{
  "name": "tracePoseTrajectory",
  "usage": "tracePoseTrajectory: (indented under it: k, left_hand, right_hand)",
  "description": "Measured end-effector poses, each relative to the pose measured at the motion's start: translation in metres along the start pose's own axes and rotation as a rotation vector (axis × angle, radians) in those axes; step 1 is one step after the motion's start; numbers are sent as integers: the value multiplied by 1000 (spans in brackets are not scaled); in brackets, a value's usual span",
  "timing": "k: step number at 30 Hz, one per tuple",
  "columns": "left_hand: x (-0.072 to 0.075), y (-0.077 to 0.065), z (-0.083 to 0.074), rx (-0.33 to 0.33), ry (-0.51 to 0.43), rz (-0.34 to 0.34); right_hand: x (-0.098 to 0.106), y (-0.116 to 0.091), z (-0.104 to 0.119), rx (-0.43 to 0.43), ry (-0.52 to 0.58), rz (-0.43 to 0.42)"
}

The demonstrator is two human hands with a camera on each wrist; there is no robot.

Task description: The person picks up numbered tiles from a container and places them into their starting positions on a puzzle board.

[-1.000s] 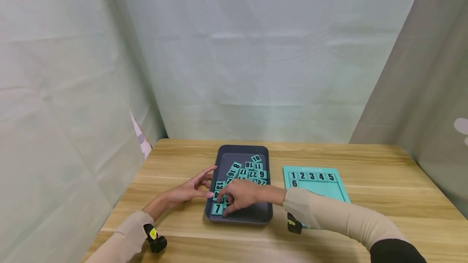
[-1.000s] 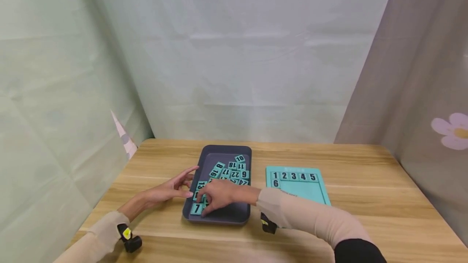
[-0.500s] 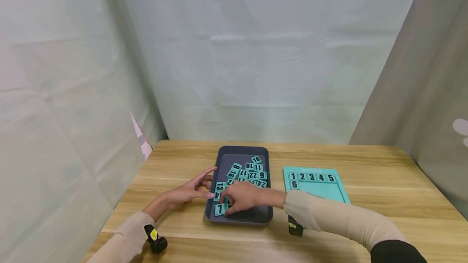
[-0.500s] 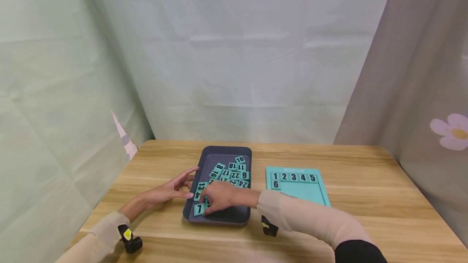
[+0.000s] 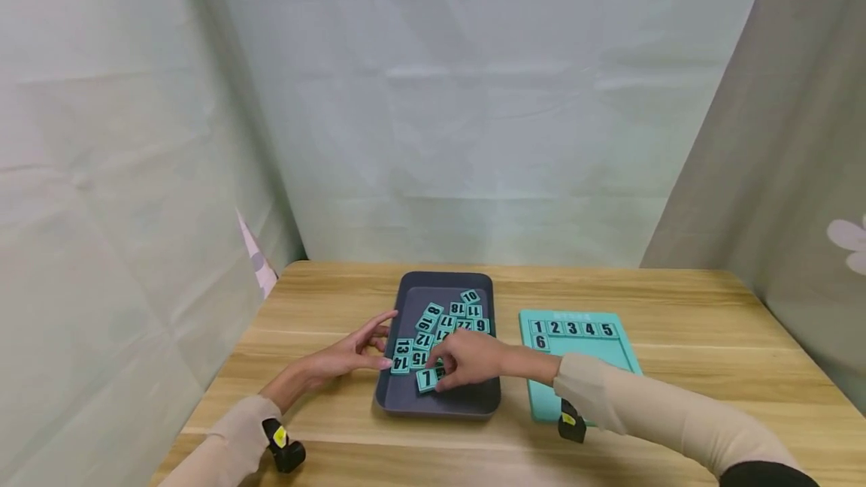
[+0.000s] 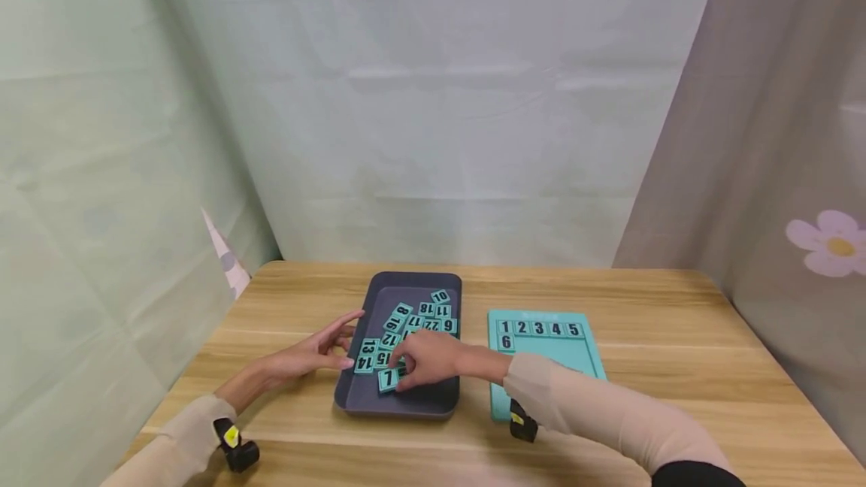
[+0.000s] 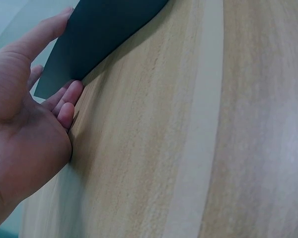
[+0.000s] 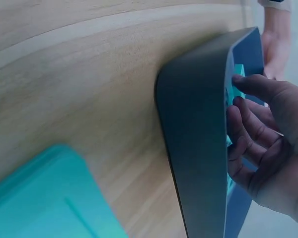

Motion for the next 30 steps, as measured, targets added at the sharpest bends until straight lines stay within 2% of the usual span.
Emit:
tracePoseTrajectory:
  k: [7, 14, 20, 24, 30]
  left_hand:
    - [0, 3, -1, -15, 15, 6]
    - [-1, 4, -2, -37, 9, 19]
    - [2, 3, -1, -40, 5, 17]
    - [3, 2, 0, -32, 0, 13]
    - [5, 0, 2, -22, -6, 12]
  right_hand:
    - [19, -22, -5, -7, 47, -61]
    - [39, -58, -17, -48, 142, -142]
    - [56, -88, -31, -66, 175, -206]
    - [66, -107, -44, -109, 167, -240]
    - [75, -136, -67, -126, 120, -290]
Point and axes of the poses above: each hand's wrist, its own y-axis towards the middle knuckle, its own x-axis out of the back of the hand, z = x × y, the point moved 4 cm from there along y, towards the middle knuckle, and after that the axes turned 13 degrees about y, right-handed, at the moved point
